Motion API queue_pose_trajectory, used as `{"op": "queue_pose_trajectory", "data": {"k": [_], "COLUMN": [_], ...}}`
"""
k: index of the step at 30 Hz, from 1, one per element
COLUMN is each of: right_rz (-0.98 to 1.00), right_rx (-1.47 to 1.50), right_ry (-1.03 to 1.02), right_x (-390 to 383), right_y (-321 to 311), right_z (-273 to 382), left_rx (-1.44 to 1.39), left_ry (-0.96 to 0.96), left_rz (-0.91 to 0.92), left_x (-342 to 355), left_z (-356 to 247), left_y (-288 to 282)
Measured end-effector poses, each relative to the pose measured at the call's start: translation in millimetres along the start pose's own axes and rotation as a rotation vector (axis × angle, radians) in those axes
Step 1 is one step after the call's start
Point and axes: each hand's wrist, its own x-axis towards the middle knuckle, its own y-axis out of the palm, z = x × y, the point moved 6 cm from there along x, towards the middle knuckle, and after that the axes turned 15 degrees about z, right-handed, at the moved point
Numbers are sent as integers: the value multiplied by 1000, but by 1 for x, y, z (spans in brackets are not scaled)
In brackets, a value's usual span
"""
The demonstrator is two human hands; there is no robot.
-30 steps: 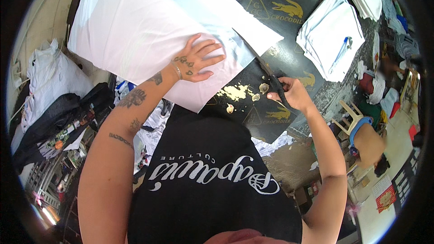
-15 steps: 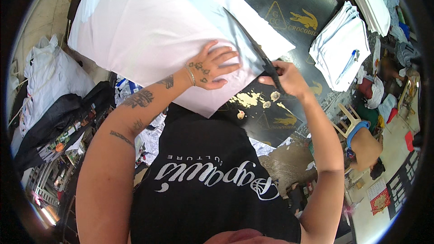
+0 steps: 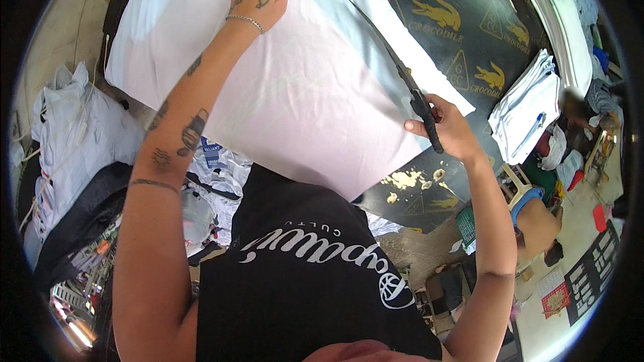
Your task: The person repeatedly lays out a red and white jersey on a table, places a white paper pattern on top, and uses shears to cut the fabric along the pattern edges. The person then removes the pattern and sets the cut fabric aside, repeating the process with additional jerseys.
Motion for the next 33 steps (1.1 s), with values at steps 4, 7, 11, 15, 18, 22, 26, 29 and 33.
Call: {"op": "queue_pose_trajectory", "data": {"k": [4, 7, 11, 15, 18, 22, 26, 29, 33], "right_rz": [86, 17, 37, 31, 3, 48, 65, 47, 40], "right_rx": [25, -63, -66, -103, -67, -57, -73, -135, -135], "right_ry": [109, -66, 174, -22, 67, 180, -21, 119, 15], "right_x": [19, 29, 45, 66, 80, 93, 114, 125, 143], "right_y": [2, -4, -9, -7, -11, -15, -17, -19, -25], "right_z": [18, 52, 69, 107, 121, 141, 182, 195, 223], "left_rx": [-175, -118, -143, -196, -207, -198, -212, -243, -301], "left_ry": [99, 138, 158, 98, 147, 137, 133, 139, 138], "left_rz": [-107, -176, -83, -58, -42, -69, -51, -81, -100], "left_x": [18, 41, 57, 58, 60, 64, 64, 62, 63], "left_z": [62, 111, 152, 166, 164, 166, 167, 165, 168], "left_y": [-1, -21, -17, -3, -1, -5, -4, -6, -10]}}
